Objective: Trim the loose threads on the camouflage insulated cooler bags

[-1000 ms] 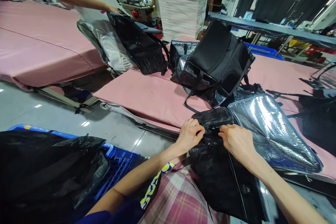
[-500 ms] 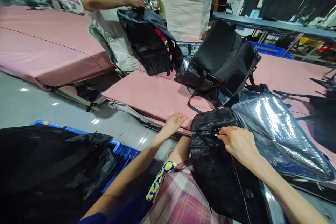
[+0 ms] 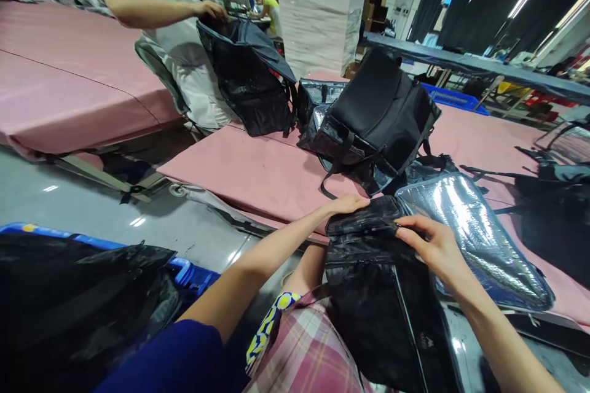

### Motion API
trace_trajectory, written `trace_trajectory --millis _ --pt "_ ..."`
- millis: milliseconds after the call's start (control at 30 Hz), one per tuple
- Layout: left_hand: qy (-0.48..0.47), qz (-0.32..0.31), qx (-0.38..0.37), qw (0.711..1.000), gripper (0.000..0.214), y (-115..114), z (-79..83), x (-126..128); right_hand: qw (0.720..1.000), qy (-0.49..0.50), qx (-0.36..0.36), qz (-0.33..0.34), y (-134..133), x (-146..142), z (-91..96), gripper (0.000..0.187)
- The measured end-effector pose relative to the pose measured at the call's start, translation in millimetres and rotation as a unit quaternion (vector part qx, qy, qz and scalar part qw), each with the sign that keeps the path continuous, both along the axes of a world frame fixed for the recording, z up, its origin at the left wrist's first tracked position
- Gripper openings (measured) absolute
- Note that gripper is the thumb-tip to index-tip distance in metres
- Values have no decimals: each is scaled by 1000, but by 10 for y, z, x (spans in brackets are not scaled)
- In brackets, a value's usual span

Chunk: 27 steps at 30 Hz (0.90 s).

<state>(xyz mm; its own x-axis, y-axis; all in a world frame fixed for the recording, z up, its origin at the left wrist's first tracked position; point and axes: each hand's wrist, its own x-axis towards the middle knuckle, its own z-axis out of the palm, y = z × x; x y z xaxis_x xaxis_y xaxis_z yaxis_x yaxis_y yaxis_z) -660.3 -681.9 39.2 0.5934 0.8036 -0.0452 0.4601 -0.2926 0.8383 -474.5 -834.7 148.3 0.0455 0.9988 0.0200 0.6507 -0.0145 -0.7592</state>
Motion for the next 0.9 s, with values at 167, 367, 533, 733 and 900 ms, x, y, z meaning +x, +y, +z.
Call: trace_trajectory --millis 167,367,533,733,900 --pt "-28 -4 128 991 30 -558 82 50 984 -19 31 -177 -416 512 217 36" --pt "15 -136 477 868 28 -1580 498 -181 987 -80 54 -125 -409 565 287 38" --pt "54 -164 538 825 34 -1889 591 -179 983 -146 29 103 -224 453 125 29" --pt "49 -140 565 812 33 -1948 525 -168 939 -190 15 286 -97 546 164 24" --pt "44 -131 575 806 34 -1963 523 -171 927 -202 1 315 -42 699 282 20"
